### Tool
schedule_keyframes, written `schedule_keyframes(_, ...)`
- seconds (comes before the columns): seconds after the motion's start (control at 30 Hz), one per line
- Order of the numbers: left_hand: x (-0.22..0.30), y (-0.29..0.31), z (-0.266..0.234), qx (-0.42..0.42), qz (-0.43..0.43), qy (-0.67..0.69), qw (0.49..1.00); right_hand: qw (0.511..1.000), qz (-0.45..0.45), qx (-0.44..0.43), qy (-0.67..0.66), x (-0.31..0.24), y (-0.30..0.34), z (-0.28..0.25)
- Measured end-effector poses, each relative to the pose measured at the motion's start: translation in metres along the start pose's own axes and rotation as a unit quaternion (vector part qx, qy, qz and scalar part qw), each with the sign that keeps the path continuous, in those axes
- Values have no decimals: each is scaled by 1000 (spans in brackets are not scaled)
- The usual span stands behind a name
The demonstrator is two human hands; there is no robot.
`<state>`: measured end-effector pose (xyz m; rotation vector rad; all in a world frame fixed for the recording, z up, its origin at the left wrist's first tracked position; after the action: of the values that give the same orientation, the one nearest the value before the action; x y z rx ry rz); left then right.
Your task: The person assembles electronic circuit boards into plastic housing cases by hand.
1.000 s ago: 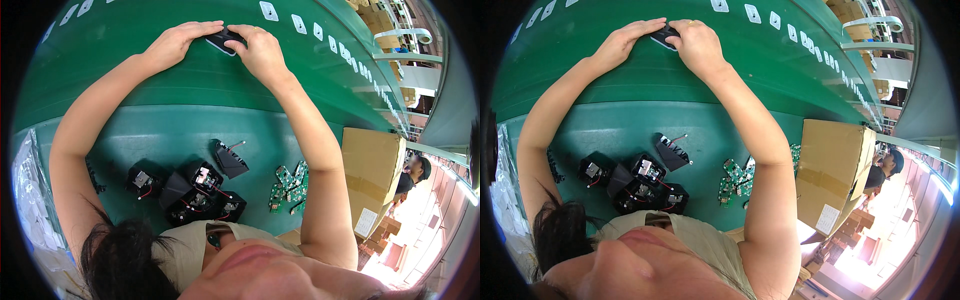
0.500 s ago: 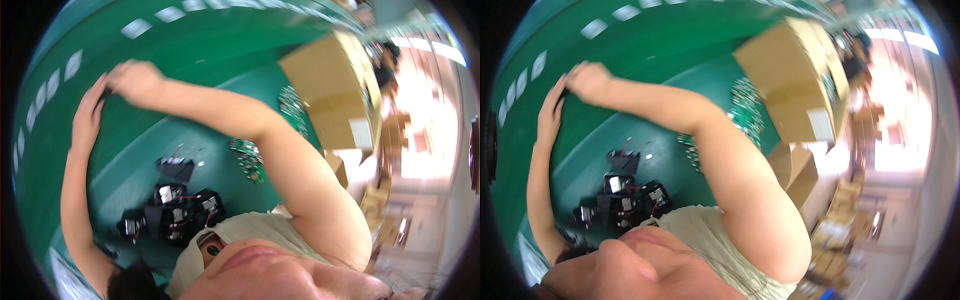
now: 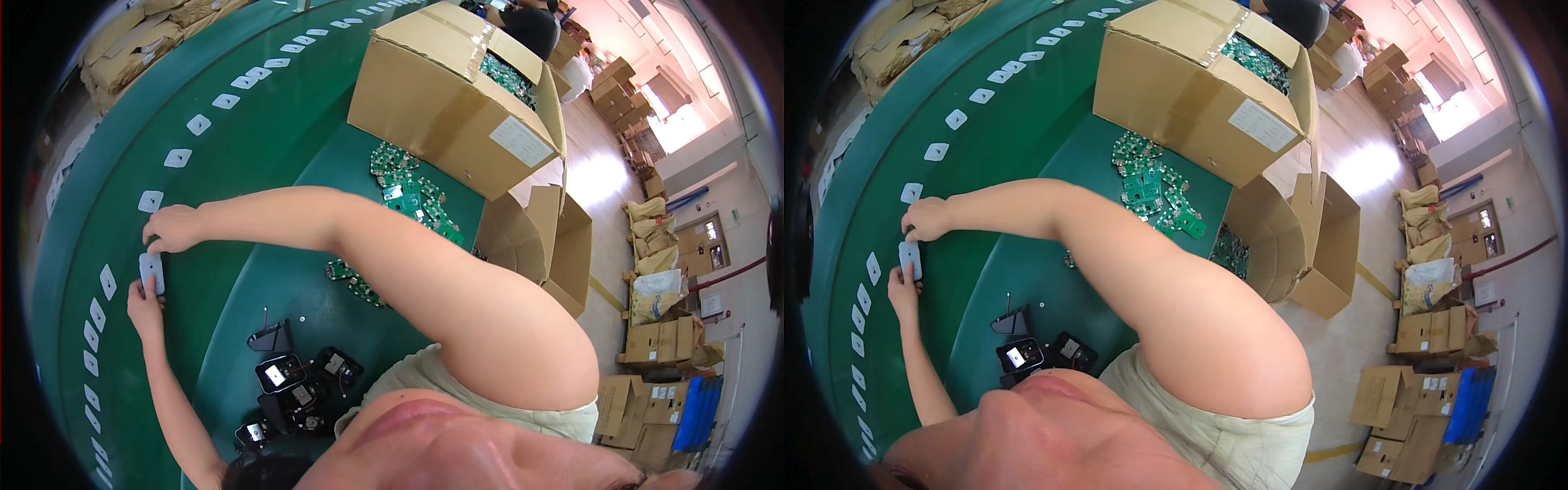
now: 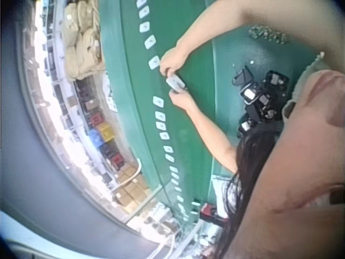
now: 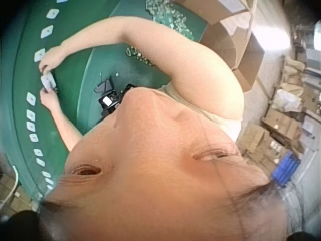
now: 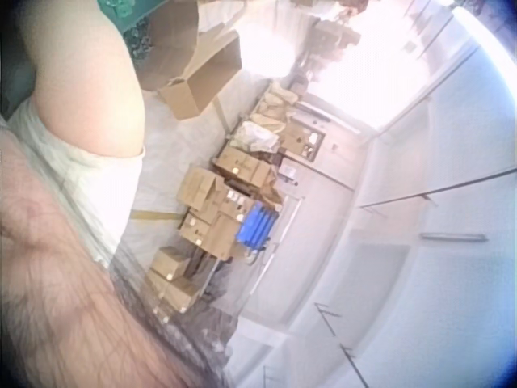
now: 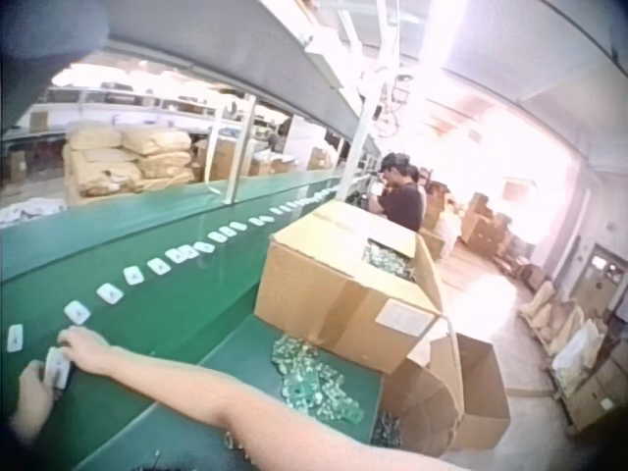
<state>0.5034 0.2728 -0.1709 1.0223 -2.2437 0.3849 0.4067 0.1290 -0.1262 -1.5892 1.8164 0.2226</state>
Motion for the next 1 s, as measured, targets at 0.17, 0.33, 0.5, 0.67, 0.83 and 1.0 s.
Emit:
schedule_keyframes(0.17,-1,11,11,-100,-134,207,964,993,-26,-8,-117,-20,61,-44)
schedule_keyframes(0.33,3,13,14,-116,-151,172,967,929,-149,-213,-264,-139,185,-82)
schedule_keyframes(0.5,-10,19,-5,-52,-121,75,988,858,-225,-437,-145,-195,313,-65)
schedule_keyframes(0.67,59,82,-45,10,19,81,997,875,-226,-326,-278,-215,339,-69)
schedule_keyframes(0.83,156,226,-63,-80,96,210,970,833,-201,-291,-425,-224,341,-110)
schedule_keyframes(1.0,176,381,-25,-415,228,211,855,909,-44,-223,-349,-156,330,-119)
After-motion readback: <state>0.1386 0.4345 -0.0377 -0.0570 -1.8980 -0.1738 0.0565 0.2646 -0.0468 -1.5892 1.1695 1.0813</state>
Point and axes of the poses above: each hand's wrist, its own y-axis away from the middle knuckle, its own z-axis out of the palm, x = y × z, the point moved 6 cm from there along -y, towards the middle knuckle, and after that the axes turned 2 degrees about x, right-handed, at the moved point
